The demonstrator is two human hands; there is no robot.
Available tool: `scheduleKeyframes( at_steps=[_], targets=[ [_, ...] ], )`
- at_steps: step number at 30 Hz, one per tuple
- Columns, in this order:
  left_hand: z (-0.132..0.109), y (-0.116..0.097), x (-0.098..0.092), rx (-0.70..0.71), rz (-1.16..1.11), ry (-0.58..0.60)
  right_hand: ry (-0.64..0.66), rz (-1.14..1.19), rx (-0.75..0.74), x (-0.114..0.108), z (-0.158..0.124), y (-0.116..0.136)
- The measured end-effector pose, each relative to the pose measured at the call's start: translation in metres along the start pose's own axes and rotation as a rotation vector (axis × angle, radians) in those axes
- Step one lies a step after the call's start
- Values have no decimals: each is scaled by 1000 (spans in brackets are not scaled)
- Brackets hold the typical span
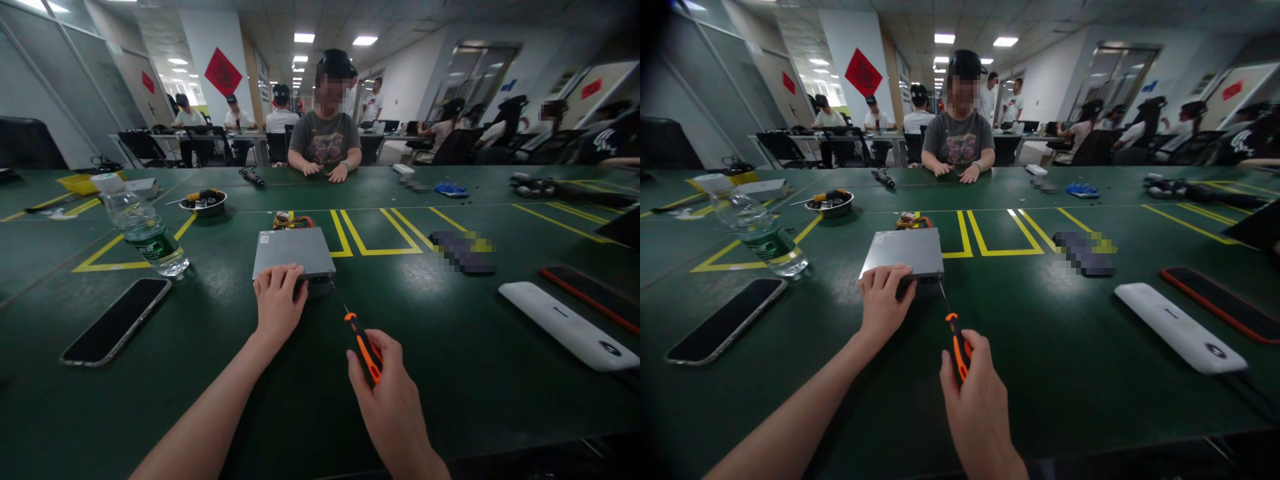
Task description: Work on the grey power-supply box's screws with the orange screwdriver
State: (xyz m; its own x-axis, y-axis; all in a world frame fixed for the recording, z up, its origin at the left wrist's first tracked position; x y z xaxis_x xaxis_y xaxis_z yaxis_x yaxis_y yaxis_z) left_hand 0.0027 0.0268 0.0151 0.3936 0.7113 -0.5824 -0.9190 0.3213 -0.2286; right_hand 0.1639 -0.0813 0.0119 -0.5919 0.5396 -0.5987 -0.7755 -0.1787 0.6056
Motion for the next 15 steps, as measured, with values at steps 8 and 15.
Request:
scheduleKeyframes(
  at_steps=[8, 15],
  targets=[
    [0, 0, 0, 14, 10, -8, -139, -168, -339, -4, 1, 5],
    [0, -1, 1, 17, 20, -15, -21, -187, -250, 3, -2, 1]
  ],
)
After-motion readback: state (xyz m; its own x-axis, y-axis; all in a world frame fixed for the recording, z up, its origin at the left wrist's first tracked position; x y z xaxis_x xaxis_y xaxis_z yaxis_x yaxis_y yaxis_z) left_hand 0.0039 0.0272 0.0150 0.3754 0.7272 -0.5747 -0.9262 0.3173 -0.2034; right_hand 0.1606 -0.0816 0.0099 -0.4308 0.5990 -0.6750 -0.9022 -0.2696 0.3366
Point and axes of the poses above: each hand's wrist, its own z-axis towards the middle knuckle, its own x-axis out of the palm, y = z × x, the point moved 3 cm from there along z, towards the middle knuckle, and after that the axes turned 7 degrees about -y, right-handed, at the moved point
